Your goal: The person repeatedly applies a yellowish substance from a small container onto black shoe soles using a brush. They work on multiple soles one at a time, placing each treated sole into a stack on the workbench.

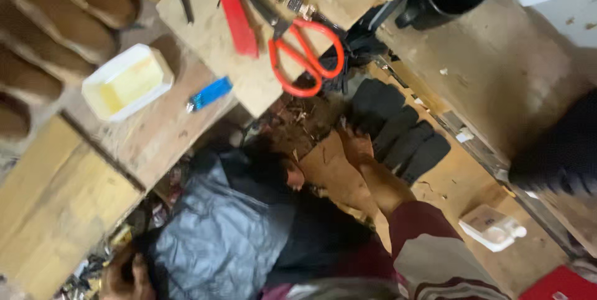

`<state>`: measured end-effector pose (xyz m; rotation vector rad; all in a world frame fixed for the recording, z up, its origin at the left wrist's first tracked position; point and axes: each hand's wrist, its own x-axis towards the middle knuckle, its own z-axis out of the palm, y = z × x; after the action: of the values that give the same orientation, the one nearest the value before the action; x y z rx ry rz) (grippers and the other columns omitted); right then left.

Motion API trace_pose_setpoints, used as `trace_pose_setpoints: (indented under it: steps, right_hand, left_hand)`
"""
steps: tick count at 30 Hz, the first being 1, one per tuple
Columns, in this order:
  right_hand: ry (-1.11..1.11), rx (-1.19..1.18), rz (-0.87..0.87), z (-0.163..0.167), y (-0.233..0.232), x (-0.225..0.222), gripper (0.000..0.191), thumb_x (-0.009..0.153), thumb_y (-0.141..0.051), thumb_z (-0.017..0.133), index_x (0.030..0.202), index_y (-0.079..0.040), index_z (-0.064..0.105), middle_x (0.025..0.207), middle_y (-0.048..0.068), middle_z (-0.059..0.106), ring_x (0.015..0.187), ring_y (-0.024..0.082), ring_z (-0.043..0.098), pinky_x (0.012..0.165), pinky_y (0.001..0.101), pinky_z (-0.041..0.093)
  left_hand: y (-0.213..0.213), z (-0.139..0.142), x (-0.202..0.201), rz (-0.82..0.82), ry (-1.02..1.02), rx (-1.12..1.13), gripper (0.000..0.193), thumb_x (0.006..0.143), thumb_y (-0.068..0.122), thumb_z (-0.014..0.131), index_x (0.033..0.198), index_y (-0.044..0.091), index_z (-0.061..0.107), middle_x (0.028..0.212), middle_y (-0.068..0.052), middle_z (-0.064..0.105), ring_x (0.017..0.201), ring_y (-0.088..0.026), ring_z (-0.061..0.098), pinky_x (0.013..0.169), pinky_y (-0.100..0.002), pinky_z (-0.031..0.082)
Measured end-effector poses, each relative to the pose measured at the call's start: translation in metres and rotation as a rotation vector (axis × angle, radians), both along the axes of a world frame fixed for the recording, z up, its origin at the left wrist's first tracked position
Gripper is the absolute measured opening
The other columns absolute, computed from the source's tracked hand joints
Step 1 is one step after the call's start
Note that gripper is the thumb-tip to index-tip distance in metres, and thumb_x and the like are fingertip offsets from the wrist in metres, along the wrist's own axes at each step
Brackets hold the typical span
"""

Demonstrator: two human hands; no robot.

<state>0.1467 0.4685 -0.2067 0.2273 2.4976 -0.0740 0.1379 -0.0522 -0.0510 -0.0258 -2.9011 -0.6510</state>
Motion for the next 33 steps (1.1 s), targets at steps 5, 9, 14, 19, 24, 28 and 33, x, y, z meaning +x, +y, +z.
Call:
trace_pose_setpoints:
  steps: [5,9,14,19,24,28,33]
  right_hand:
    - [0.007,0.113,0.194,-0.052,0.021,-0.031,0.074,0.095,-0.018,0.058,0.160,-0.018,0.023,0.163,0.013,0.028,0.123,0.034,0.054,0.097,0.0480,0.045]
    - [0.154,0.082,0.166,-0.073,0.025,-0.035,0.072,0.092,-0.014,0.060,0.157,-0.018,0.030,0.161,0.012,0.035,0.111,0.035,0.060,0.095,0.0475,0.047]
    - [0.361,-0.113,0.005,-0.071,0.026,-0.046,0.090,0.080,-0.010,0.064,0.163,-0.016,0.028,0.146,0.020,0.053,0.106,0.037,0.065,0.091,0.0478,0.050]
    - [0.076,-0.211,-0.267,-0.065,0.030,-0.052,0.082,0.094,-0.016,0.056,0.166,-0.021,0.018,0.157,0.018,0.040,0.111,0.039,0.063,0.094,0.0554,0.046]
    - [0.390,-0.069,-0.132,-0.075,0.044,-0.034,0.078,0.080,-0.014,0.061,0.152,-0.018,0.032,0.151,0.018,0.047,0.126,0.038,0.059,0.090,0.0481,0.053]
    - [0.349,-0.203,-0.142,-0.086,0.049,-0.026,0.075,0.090,-0.017,0.058,0.159,-0.015,0.030,0.140,0.019,0.056,0.119,0.039,0.062,0.092,0.0475,0.055]
    - [0.318,-0.244,-0.155,-0.086,0.050,-0.027,0.077,0.093,-0.019,0.061,0.162,-0.016,0.026,0.134,0.018,0.058,0.113,0.040,0.063,0.089,0.0496,0.055]
  left_hand:
    - [0.014,-0.022,-0.025,0.017,-0.072,-0.040,0.023,0.105,0.020,0.072,0.118,0.001,0.069,0.113,-0.019,0.069,0.104,-0.035,0.067,0.096,-0.041,0.054]
    - [0.024,-0.024,-0.038,0.021,-0.111,-0.047,0.023,0.105,0.020,0.072,0.118,0.001,0.069,0.113,-0.019,0.069,0.104,-0.035,0.067,0.096,-0.041,0.053]
    - [0.022,-0.030,-0.041,0.034,-0.129,-0.042,0.023,0.104,0.019,0.072,0.118,0.001,0.069,0.113,-0.019,0.069,0.105,-0.035,0.067,0.097,-0.041,0.053]
    - [0.010,-0.036,-0.029,0.036,-0.131,-0.036,0.023,0.104,0.019,0.072,0.118,0.001,0.069,0.114,-0.019,0.069,0.105,-0.035,0.067,0.097,-0.041,0.053]
    - [0.007,-0.039,-0.030,0.051,-0.133,-0.031,0.023,0.103,0.019,0.072,0.118,0.001,0.069,0.114,-0.019,0.069,0.106,-0.035,0.067,0.098,-0.041,0.053]
    - [0.006,-0.039,-0.030,0.061,-0.146,-0.031,0.023,0.103,0.019,0.071,0.117,0.001,0.069,0.114,-0.019,0.069,0.106,-0.035,0.067,0.098,-0.041,0.053]
    - [0.003,-0.041,-0.031,0.063,-0.156,-0.031,0.023,0.103,0.018,0.071,0.117,0.001,0.069,0.114,-0.019,0.069,0.107,-0.035,0.067,0.099,-0.042,0.053]
